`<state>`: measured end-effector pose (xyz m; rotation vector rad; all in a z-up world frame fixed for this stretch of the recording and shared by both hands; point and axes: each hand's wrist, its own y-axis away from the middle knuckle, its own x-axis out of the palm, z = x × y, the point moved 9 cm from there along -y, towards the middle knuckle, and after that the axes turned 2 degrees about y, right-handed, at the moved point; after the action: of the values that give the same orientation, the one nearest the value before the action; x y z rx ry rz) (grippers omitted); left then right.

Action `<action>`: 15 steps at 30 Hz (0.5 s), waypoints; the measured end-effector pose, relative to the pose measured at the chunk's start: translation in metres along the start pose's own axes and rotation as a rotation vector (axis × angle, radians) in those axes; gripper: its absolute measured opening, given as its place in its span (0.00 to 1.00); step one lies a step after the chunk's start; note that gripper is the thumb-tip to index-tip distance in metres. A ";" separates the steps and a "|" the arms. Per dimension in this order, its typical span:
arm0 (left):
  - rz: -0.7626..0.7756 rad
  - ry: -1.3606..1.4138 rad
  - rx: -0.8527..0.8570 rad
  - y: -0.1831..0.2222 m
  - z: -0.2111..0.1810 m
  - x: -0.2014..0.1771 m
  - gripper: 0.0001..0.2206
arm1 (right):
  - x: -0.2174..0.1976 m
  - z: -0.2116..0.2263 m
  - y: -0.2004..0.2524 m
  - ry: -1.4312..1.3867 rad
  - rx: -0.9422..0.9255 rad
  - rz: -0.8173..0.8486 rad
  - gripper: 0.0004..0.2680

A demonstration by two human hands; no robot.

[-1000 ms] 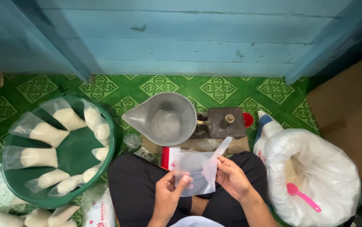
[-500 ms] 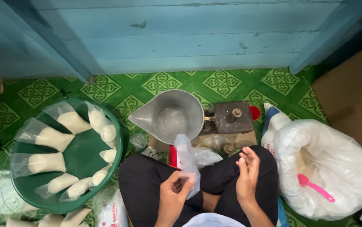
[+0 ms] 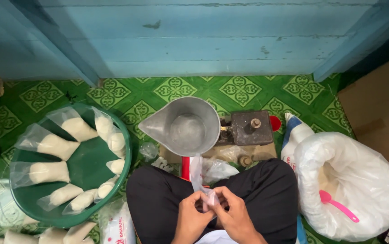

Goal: Scooping powder from a large sack into small plastic bags and placing them in a green bin.

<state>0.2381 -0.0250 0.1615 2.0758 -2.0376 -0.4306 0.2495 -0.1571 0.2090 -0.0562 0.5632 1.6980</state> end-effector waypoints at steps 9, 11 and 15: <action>0.049 0.110 -0.083 -0.006 0.032 -0.004 0.14 | -0.015 -0.058 -0.009 0.191 0.008 0.085 0.09; -0.023 0.072 -0.040 -0.005 0.018 -0.008 0.09 | -0.023 -0.070 -0.010 0.260 0.061 0.094 0.11; 0.012 -0.015 0.138 -0.002 -0.017 0.009 0.09 | -0.032 -0.066 -0.005 0.401 0.243 0.273 0.07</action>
<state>0.2461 -0.0351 0.1758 2.1425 -2.1432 -0.3119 0.2432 -0.2121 0.1606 -0.1522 1.1154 1.8806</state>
